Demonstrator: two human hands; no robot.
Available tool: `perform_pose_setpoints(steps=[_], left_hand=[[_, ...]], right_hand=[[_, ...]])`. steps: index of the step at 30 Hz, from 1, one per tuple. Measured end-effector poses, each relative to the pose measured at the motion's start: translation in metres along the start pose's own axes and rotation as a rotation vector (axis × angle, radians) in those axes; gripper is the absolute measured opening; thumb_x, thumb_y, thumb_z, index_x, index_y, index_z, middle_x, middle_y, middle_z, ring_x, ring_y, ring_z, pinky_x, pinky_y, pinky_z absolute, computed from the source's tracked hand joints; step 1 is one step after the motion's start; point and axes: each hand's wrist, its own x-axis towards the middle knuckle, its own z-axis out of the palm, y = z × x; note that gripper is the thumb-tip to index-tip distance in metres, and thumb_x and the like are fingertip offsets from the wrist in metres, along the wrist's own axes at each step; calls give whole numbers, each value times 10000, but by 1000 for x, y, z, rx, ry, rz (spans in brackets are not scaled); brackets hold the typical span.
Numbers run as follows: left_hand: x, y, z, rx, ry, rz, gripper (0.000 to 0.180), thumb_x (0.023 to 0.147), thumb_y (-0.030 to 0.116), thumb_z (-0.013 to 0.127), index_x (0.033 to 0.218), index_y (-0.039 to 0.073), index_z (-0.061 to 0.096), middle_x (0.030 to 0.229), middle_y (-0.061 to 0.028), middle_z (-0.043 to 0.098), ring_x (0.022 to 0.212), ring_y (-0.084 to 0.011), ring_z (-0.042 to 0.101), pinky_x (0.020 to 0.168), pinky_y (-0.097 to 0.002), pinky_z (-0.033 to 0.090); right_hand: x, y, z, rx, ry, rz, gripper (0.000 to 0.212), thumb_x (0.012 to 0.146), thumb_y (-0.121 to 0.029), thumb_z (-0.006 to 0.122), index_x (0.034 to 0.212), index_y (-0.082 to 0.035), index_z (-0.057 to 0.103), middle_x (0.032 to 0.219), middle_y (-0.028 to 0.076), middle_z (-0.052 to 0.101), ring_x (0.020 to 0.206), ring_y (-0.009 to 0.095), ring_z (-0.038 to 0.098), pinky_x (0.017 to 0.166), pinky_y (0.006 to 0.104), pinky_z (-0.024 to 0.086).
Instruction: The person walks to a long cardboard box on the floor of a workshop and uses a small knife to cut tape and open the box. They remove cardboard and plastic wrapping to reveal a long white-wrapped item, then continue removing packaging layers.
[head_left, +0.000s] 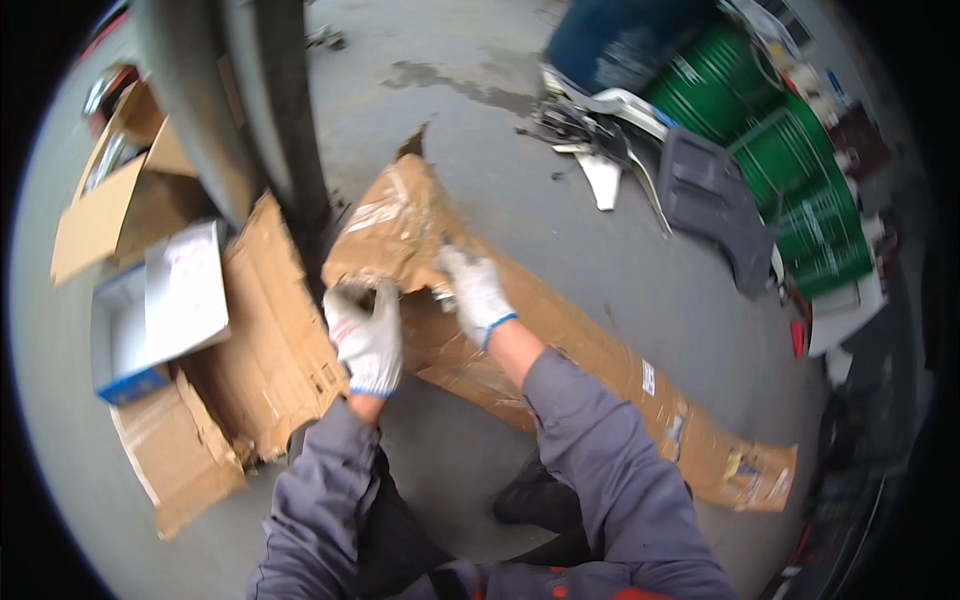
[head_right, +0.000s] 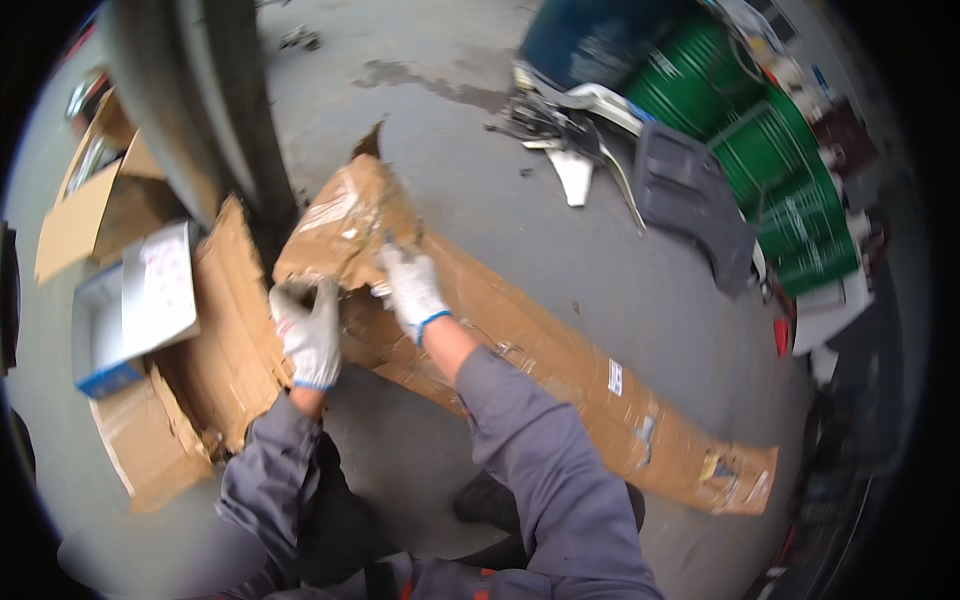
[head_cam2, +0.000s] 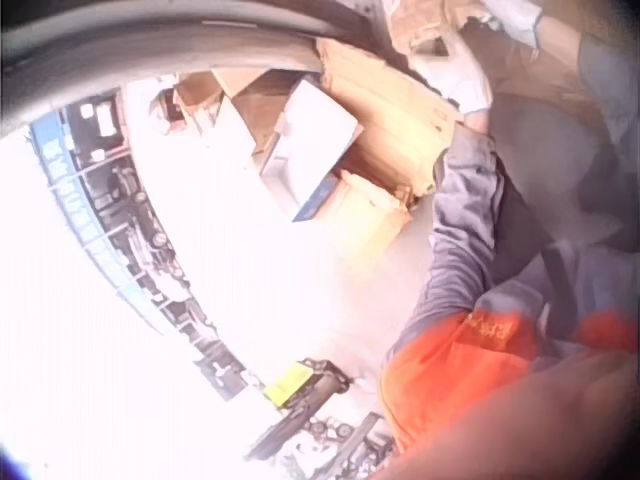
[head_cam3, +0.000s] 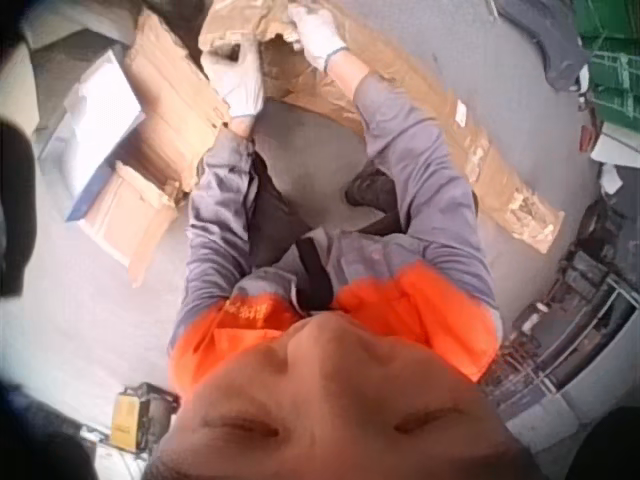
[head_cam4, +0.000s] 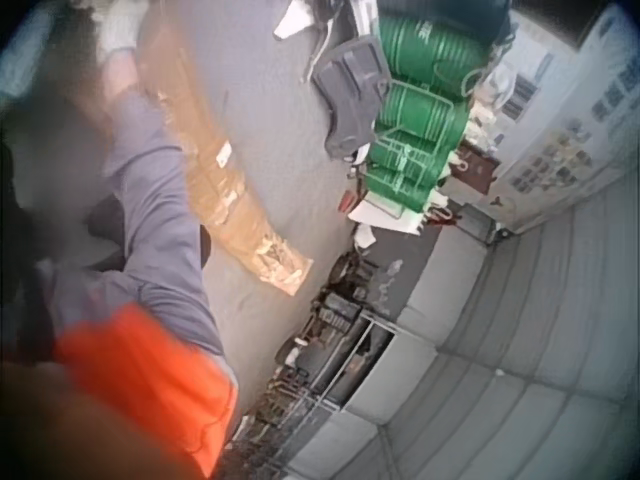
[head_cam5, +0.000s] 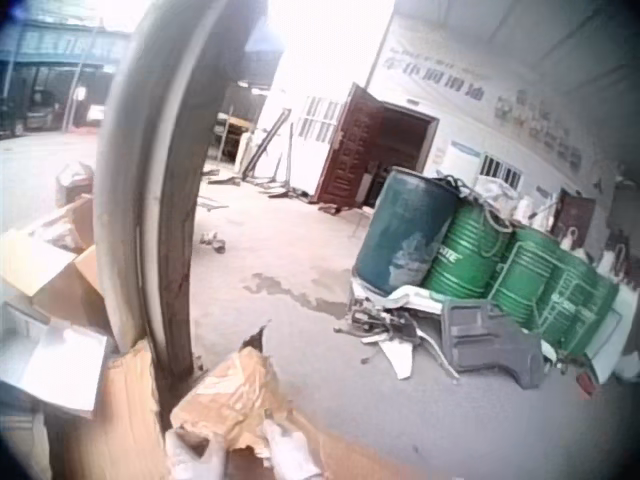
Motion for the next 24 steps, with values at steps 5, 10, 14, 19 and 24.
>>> perform_pose_setpoints(steps=[5, 10, 14, 19, 24], left_hand=[[-26, 0, 14, -583, -681, -726, 587, 1000, 601, 541, 1036, 22, 626, 752, -57, 638, 520, -156, 559, 494, -291, 467], [6, -37, 47, -797, -805, -701, 396, 1056, 414, 550, 1190, 53, 641, 979, -37, 703, 757, -136, 651, 616, -288, 526], [4, -43, 39, -541, -696, -526, 347, 1026, 343, 618, 1204, 46, 634, 1008, -46, 706, 780, -136, 674, 621, -297, 552], [-4, -16, -6, -580, -710, -718, 387, 1027, 334, 615, 1272, 35, 624, 1072, -58, 707, 924, -175, 684, 781, -317, 571], [-8, -20, -29, -712, -657, -765, 370, 1064, 190, 551, 1403, 45, 531, 1300, -65, 660, 1140, -196, 661, 951, -340, 552]], right_hand=[[11, 14, -5, -117, -47, -3, 365, 978, -361, 590, 1080, -26, 692, 889, 87, 703, 630, 167, 593, 525, 330, 469], [3, -13, -18, -92, -325, 133, 513, 1019, -435, 583, 1219, 37, 608, 981, 85, 692, 726, 123, 639, 449, 265, 475], [24, -27, -65, -455, -425, 154, 508, 1023, -465, 543, 1133, 21, 638, 872, 97, 723, 592, 170, 671, 494, 310, 530], [109, -24, -110, -583, -132, -64, 427, 1013, -418, 526, 1038, -16, 668, 772, 92, 718, 618, 182, 669, 594, 345, 540], [169, 9, -90, -817, -178, -65, 365, 987, -363, 535, 952, -37, 696, 772, 107, 699, 620, 225, 658, 632, 407, 539]])
